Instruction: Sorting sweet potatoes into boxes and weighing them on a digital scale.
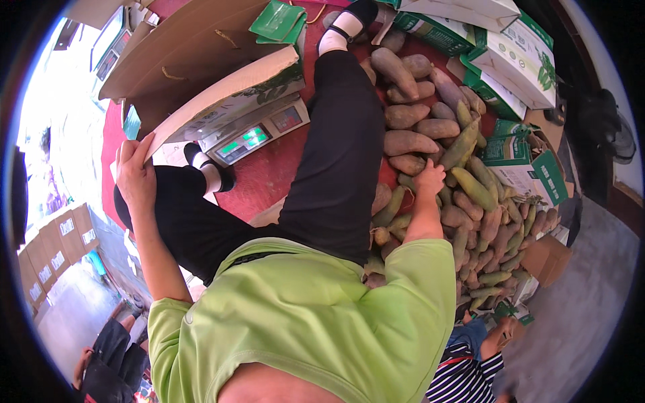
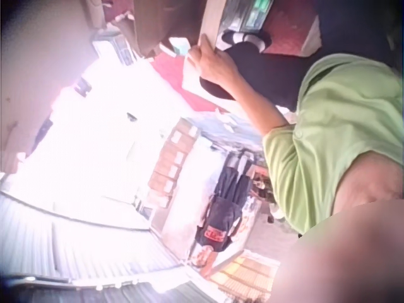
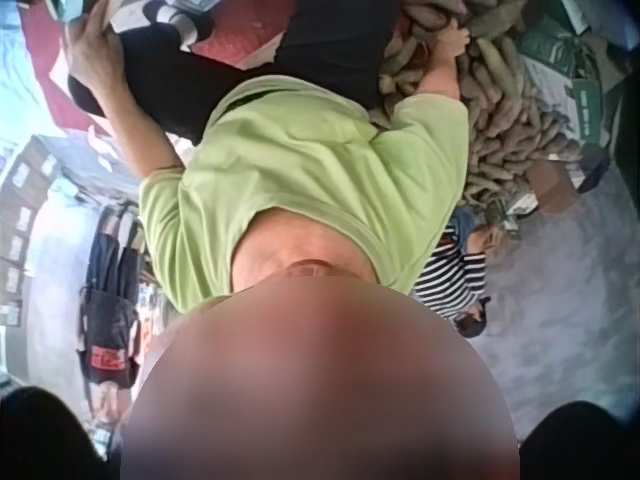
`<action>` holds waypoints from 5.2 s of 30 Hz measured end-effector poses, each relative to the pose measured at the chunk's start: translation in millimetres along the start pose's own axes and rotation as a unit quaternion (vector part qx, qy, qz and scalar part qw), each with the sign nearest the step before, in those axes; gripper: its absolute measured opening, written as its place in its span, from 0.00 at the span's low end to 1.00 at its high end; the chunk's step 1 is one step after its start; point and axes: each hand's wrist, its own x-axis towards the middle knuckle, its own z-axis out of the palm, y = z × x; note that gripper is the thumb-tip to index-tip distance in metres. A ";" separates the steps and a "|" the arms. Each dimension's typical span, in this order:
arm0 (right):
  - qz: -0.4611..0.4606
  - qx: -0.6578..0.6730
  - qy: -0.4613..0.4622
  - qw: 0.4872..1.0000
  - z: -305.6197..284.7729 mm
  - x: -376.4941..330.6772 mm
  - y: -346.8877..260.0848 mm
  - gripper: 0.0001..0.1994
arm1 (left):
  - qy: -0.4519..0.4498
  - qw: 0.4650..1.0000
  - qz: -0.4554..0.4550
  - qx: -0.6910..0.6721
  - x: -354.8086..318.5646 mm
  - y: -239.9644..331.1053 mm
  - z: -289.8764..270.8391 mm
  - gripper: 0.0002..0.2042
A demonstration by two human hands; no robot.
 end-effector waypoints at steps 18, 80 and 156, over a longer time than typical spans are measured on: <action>-0.053 0.226 -0.067 0.970 -26.7 0.7 26.9 0.33 | 0.003 1.000 0.001 -0.017 1.1 -0.9 -5.3 0.17; -0.045 -0.154 0.057 0.985 -30.3 44.0 102.7 0.28 | 0.000 0.999 0.009 0.032 -3.5 2.8 4.3 0.24; 0.140 0.250 0.021 0.958 109.4 -88.1 151.9 0.22 | -0.015 0.999 0.026 0.035 -4.9 -9.5 15.0 0.20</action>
